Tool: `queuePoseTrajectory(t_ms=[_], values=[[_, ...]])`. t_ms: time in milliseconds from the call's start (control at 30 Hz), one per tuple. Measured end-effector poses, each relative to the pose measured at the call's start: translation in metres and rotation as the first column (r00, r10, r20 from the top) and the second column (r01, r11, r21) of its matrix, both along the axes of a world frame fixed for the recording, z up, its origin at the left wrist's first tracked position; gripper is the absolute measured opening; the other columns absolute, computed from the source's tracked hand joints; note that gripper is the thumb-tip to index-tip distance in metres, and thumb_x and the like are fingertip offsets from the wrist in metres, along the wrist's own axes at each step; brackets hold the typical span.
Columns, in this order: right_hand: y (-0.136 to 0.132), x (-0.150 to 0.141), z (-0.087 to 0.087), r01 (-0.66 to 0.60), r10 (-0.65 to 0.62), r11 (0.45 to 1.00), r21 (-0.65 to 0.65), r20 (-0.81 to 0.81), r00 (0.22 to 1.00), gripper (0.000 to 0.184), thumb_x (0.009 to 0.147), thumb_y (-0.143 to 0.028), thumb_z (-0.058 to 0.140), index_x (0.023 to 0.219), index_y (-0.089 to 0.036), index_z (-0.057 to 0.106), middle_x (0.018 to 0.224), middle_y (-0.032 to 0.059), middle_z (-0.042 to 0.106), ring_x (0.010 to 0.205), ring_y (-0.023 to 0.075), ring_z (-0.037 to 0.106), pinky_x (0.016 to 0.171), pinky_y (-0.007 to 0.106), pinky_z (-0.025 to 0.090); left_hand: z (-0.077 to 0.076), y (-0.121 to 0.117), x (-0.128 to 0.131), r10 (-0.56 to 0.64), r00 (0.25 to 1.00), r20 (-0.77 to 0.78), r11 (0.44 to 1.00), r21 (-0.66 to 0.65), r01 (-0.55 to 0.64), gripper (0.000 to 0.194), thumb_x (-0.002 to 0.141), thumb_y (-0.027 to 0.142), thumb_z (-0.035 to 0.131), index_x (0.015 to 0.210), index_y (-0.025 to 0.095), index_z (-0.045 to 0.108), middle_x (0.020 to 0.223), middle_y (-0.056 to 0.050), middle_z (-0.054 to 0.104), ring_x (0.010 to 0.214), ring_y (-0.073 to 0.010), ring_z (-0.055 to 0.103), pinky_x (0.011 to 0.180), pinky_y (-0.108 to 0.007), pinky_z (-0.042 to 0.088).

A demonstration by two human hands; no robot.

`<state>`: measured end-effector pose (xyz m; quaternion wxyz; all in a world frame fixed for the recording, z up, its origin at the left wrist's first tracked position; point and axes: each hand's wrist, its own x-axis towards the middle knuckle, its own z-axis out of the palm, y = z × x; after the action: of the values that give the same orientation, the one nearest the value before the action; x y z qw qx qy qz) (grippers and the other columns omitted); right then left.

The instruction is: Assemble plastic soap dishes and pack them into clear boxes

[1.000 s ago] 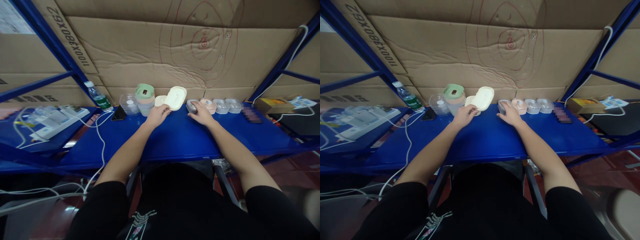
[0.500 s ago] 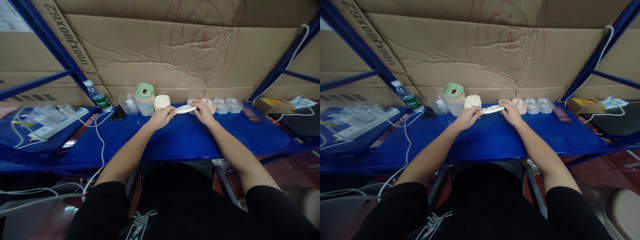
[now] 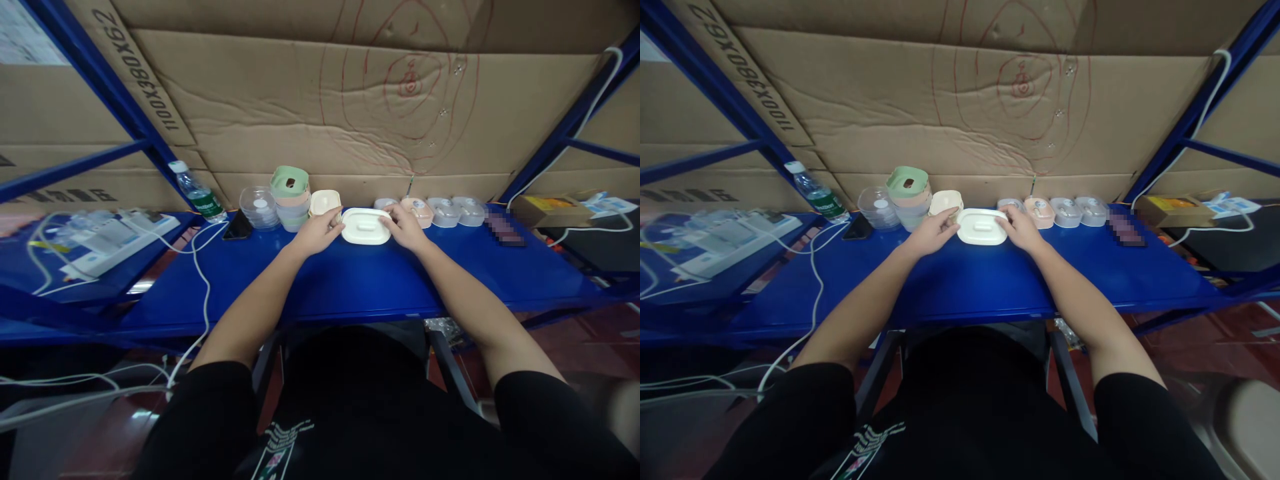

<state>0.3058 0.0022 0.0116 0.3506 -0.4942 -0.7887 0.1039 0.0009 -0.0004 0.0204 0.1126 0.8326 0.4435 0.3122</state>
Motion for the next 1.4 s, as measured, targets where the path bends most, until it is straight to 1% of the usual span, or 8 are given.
queuePoseTrajectory(t_ms=[100,200,300,800,967,1133,1267,1400], values=[[-0.002,-0.002,0.003,-0.015,0.023,0.998,-0.053,0.152,0.988,0.039,0.106,-0.044,0.050,0.122,-0.017,0.073,0.105,0.0121,0.081,0.094,0.0288,0.074,0.084,0.040,0.056,-0.002,-0.001,0.002,-0.106,0.987,-0.124,0.992,-0.086,0.095,0.057,0.101,0.039,0.055,0.151,0.015,0.064,0.090,-0.006,0.078,0.082,-0.0226,0.072,0.080,-0.034,0.055],[-0.006,-0.009,0.006,-0.002,0.054,0.993,-0.115,0.452,0.890,0.037,0.106,-0.044,0.055,0.109,-0.018,0.080,0.102,0.0135,0.082,0.099,0.0319,0.076,0.083,0.039,0.054,-0.008,-0.001,0.007,-0.211,0.949,-0.233,0.970,-0.173,0.173,0.037,0.098,0.036,0.056,0.122,0.020,0.080,0.084,-0.005,0.078,0.077,-0.0226,0.071,0.074,-0.033,0.053],[-0.008,-0.019,0.006,0.060,0.037,0.990,-0.128,0.641,0.766,0.039,0.106,-0.047,0.059,0.098,-0.019,0.084,0.104,0.0159,0.083,0.104,0.0356,0.076,0.079,0.040,0.052,-0.015,0.001,0.012,-0.191,0.946,-0.263,0.974,-0.173,0.148,0.026,0.095,0.033,0.058,0.099,0.023,0.082,0.089,-0.007,0.080,0.082,-0.0247,0.075,0.077,-0.034,0.055],[-0.001,-0.020,-0.007,0.038,0.053,0.987,-0.157,0.535,0.843,0.031,0.106,-0.046,0.060,0.105,-0.022,0.081,0.110,0.0102,0.084,0.104,0.0304,0.077,0.072,0.035,0.049,-0.010,0.002,0.008,-0.136,0.923,-0.361,0.983,-0.163,0.081,0.025,0.097,0.031,0.060,0.104,0.024,0.082,0.097,-0.010,0.082,0.092,-0.0284,0.077,0.077,-0.035,0.054],[0.000,-0.016,-0.008,0.005,0.075,0.988,-0.156,0.504,0.861,0.033,0.104,-0.050,0.063,0.102,-0.023,0.081,0.106,0.0088,0.085,0.102,0.0300,0.077,0.072,0.035,0.048,0.004,0.000,0.000,0.136,0.966,-0.220,0.990,0.062,-0.125,0.037,0.101,0.038,0.062,0.129,0.019,0.079,0.112,-0.013,0.080,0.110,-0.0328,0.075,0.096,-0.042,0.056],[-0.002,-0.016,-0.005,0.001,0.082,0.987,-0.164,0.501,0.862,0.036,0.102,-0.052,0.064,0.106,-0.021,0.082,0.104,0.0105,0.085,0.099,0.0298,0.077,0.074,0.035,0.050,0.024,0.004,-0.032,0.475,0.878,0.062,0.835,0.281,-0.472,0.035,0.104,0.040,0.060,0.129,0.020,0.076,0.144,-0.018,0.065,0.138,-0.0378,0.059,0.118,-0.052,0.045],[-0.003,-0.017,-0.004,-0.010,0.093,0.986,-0.167,0.498,0.862,0.036,0.102,-0.051,0.065,0.108,-0.020,0.083,0.103,0.0101,0.085,0.098,0.0293,0.077,0.072,0.034,0.048,0.028,0.008,-0.055,0.640,0.755,0.143,0.703,0.288,-0.650,0.043,0.099,0.040,0.069,0.139,0.024,0.071,0.167,-0.018,0.047,0.153,-0.0442,0.043,0.124,-0.063,0.035],[-0.001,-0.016,-0.005,-0.005,0.094,0.984,-0.178,0.493,0.865,0.037,0.102,-0.052,0.066,0.113,-0.021,0.083,0.102,0.0088,0.085,0.096,0.0280,0.077,0.072,0.033,0.047,0.023,0.016,-0.062,0.656,0.733,0.181,0.702,0.209,-0.681,0.045,0.095,0.037,0.072,0.138,0.024,0.070,0.169,-0.018,0.047,0.153,-0.0431,0.046,0.127,-0.063,0.030]])
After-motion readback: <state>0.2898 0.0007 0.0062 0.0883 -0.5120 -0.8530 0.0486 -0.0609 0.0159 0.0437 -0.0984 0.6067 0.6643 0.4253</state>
